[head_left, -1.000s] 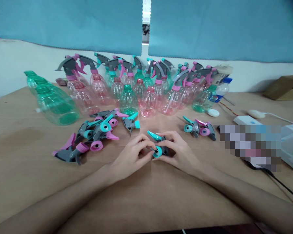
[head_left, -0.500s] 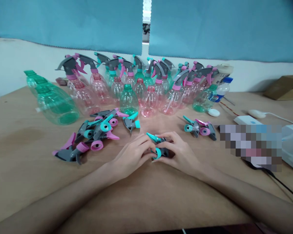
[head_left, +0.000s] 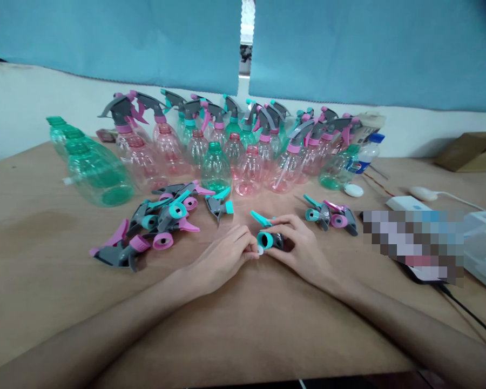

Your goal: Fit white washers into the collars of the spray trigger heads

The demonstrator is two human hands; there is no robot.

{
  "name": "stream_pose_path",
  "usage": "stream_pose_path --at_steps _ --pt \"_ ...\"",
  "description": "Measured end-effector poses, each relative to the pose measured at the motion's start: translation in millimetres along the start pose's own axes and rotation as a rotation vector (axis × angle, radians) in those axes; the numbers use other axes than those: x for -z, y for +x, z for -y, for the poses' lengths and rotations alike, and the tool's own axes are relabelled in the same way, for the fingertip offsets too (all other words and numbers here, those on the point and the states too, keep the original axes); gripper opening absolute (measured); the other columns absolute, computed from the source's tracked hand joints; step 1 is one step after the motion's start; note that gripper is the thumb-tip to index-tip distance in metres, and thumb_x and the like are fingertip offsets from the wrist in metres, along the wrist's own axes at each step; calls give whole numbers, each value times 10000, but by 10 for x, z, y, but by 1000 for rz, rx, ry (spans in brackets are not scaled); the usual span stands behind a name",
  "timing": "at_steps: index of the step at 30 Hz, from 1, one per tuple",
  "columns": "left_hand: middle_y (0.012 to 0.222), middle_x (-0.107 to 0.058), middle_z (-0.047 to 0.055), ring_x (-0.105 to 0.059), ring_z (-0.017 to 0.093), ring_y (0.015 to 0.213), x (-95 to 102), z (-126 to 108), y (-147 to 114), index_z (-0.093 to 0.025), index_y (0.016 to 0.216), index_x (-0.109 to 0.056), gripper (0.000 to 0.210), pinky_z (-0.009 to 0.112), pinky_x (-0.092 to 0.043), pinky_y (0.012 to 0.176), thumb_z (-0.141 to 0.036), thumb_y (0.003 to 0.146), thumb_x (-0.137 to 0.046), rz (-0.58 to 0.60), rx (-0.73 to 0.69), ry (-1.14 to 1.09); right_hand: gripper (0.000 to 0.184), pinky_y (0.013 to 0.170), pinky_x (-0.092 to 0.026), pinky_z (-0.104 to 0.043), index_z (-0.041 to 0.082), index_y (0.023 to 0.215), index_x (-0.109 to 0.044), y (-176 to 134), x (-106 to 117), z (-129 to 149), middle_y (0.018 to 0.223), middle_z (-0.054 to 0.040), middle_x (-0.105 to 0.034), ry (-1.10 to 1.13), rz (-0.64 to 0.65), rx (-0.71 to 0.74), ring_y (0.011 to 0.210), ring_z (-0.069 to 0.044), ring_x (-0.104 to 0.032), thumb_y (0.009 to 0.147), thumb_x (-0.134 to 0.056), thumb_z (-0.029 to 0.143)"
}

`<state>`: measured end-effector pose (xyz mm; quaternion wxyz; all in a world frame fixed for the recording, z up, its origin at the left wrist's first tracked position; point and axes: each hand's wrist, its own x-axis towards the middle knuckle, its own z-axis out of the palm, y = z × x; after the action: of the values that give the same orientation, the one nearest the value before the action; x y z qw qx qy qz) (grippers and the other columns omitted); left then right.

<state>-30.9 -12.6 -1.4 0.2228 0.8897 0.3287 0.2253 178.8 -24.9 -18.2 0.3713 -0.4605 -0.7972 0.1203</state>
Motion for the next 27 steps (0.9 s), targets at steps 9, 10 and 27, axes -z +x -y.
stream_pose_path --at_steps 9,10,27 --pt "913 -601 2 -582 158 829 26 -36 -21 -197 904 -503 117 297 -453 734 -267 960 -429 -106 185 -86 270 806 -517 -366 252 1023 -646 55 32 -119 1085 -53 -570 88 -67 -147 975 -213 -584 764 -714 287" --pt "913 -616 1 -599 157 827 31 -39 -22 -200 924 -501 115 294 -460 725 -281 961 -427 -147 230 -110 267 811 -516 -367 253 1021 -645 52 32 -117 1090 -52 -568 90 -64 -148 982 -213 -581 765 -714 284" --pt "887 -633 3 -632 155 801 65 34 -1 -197 818 -565 16 299 -522 735 -185 827 -568 -296 323 -206 244 878 -496 -402 260 1010 -651 54 45 -107 1093 -60 -583 76 -56 -103 1029 -234 -579 778 -695 323"
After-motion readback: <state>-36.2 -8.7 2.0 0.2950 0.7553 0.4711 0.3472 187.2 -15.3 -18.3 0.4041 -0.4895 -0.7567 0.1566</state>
